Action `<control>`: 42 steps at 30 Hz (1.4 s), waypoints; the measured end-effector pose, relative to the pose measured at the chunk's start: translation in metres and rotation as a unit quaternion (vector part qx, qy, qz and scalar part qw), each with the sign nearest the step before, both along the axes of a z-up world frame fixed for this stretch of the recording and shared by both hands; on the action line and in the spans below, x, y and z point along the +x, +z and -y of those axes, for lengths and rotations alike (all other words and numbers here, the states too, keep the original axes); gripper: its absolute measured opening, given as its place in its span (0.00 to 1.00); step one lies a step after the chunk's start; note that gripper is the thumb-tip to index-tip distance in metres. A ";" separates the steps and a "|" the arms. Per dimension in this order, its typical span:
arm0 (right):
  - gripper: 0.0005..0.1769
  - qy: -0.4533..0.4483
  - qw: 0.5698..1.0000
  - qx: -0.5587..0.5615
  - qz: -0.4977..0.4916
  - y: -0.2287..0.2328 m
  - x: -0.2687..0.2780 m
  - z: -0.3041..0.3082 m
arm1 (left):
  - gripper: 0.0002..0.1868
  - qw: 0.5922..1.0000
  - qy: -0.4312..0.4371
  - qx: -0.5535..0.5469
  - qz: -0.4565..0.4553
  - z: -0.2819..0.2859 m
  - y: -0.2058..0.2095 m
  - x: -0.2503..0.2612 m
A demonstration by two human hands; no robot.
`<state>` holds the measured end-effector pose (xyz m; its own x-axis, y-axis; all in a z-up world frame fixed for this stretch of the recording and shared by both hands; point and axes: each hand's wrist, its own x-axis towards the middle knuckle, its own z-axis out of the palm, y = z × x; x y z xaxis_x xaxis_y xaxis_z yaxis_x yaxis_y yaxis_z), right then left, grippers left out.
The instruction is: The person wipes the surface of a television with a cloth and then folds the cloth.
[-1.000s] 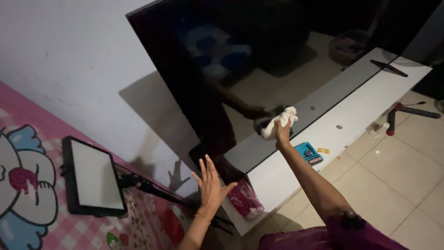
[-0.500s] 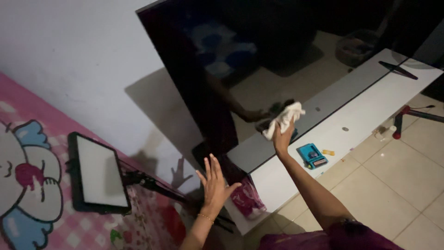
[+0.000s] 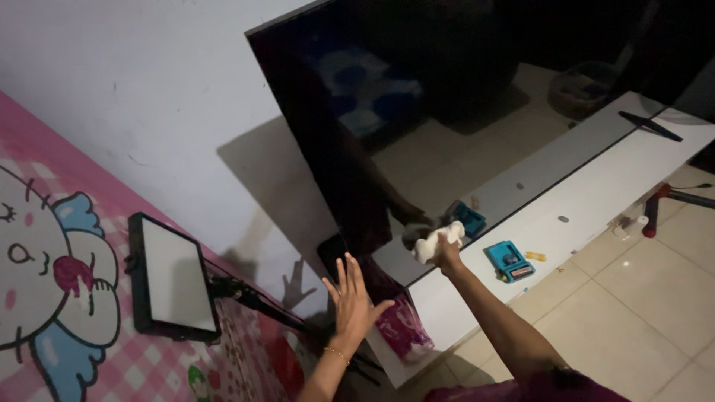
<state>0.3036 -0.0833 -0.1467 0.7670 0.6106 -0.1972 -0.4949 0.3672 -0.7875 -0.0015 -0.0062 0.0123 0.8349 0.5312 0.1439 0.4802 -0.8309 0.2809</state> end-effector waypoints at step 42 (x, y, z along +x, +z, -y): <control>0.27 0.010 0.481 -0.236 0.844 0.029 -0.047 0.037 | 0.74 1.000 -0.009 0.008 0.013 -0.001 -0.002 -0.003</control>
